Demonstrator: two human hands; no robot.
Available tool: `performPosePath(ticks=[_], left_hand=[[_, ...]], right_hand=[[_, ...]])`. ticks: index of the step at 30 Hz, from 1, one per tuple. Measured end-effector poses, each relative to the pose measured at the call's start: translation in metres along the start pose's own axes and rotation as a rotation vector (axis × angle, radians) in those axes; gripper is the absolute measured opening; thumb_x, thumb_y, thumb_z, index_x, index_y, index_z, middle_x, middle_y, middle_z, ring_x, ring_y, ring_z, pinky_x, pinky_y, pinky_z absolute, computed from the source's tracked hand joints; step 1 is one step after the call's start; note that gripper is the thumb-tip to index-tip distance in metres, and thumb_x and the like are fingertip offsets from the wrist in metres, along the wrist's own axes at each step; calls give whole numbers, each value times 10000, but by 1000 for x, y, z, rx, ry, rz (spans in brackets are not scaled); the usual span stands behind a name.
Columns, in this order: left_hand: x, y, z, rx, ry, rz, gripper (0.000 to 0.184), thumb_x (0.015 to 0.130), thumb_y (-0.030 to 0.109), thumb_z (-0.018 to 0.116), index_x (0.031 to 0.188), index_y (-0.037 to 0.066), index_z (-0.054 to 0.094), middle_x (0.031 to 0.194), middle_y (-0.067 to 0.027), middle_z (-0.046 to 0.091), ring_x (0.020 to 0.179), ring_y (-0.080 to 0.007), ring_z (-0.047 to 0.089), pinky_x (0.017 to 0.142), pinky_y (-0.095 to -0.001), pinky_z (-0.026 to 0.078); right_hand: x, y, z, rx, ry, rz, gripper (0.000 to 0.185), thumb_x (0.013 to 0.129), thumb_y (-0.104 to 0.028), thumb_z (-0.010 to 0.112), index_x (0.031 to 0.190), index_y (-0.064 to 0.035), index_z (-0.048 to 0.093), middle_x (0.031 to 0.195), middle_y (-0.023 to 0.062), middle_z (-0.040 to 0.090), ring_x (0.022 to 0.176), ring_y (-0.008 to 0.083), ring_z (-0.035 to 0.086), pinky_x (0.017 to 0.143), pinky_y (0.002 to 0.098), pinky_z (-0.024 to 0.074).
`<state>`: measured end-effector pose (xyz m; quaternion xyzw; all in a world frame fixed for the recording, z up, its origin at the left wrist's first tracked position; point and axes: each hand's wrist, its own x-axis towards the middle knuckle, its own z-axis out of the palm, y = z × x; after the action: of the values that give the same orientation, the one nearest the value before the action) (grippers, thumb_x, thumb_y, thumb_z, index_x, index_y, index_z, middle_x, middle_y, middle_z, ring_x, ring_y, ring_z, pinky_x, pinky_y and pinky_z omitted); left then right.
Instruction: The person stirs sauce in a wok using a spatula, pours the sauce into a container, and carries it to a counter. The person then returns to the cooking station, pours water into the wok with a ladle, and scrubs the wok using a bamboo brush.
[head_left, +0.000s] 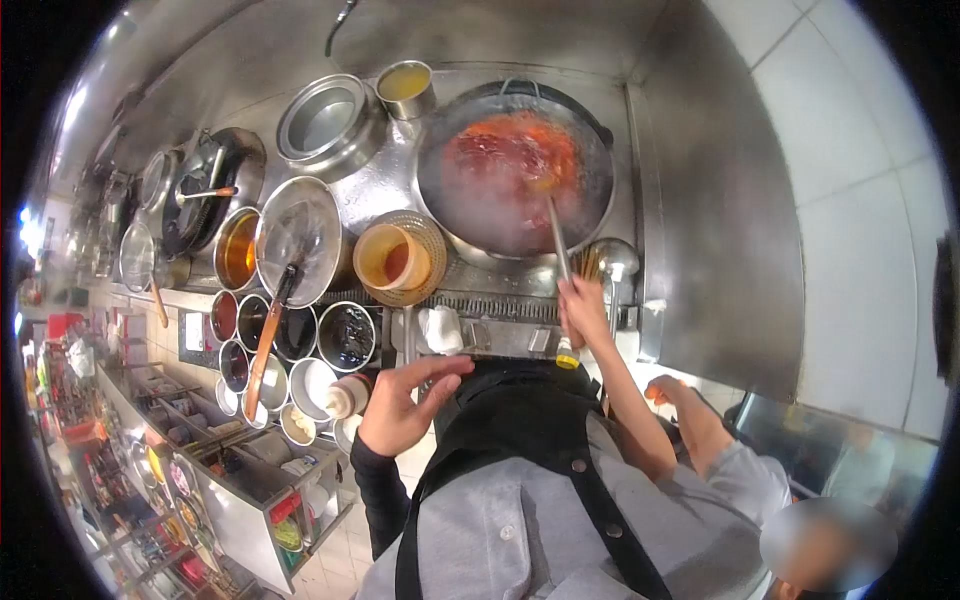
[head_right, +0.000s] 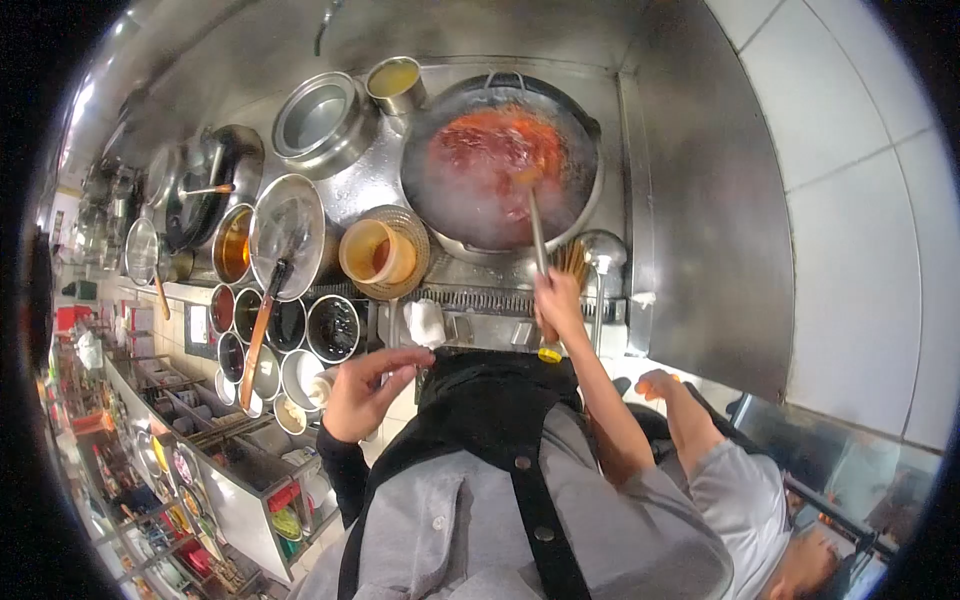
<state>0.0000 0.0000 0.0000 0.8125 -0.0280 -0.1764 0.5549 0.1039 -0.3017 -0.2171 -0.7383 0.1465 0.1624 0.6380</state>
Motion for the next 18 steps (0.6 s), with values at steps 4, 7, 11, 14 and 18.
performPosePath(ticks=[4,7,11,14,18], left_hand=[[-9,-33,14,-140,69,-29,233,995,123,643,1171,-13,715,1074,-113,766,979,-185,722,880,-309,542],[9,-35,19,-199,38,-40,241,1002,128,637,1180,-17,711,1067,-115,767,973,-163,713,871,-296,537],[6,-25,17,-51,11,-20,247,1005,122,630,1189,-24,705,1066,-113,768,969,-151,706,873,-291,534],[5,-41,16,-117,-7,-86,266,1037,130,593,1213,-39,697,1118,-87,754,1034,-145,681,934,-282,519],[17,-47,27,-131,-63,-86,262,1036,110,581,1216,-43,694,1115,-96,753,1034,-139,679,938,-282,517]], right_hand=[[-40,-53,-27,270,-191,347,204,1006,-160,623,1042,40,638,693,57,572,453,116,474,379,287,358],[13,-48,-6,487,-189,272,287,1012,-224,632,822,-9,617,549,48,526,378,148,496,370,323,371],[3,5,7,28,2,-8,303,1033,-237,589,830,-14,614,563,51,540,381,170,529,366,329,383],[-43,-36,-4,155,-62,189,261,1021,-231,610,890,-5,623,617,51,552,406,140,493,365,318,365],[4,-41,-8,459,-224,302,304,1013,-227,616,808,-2,610,555,45,520,389,153,479,375,337,373]])
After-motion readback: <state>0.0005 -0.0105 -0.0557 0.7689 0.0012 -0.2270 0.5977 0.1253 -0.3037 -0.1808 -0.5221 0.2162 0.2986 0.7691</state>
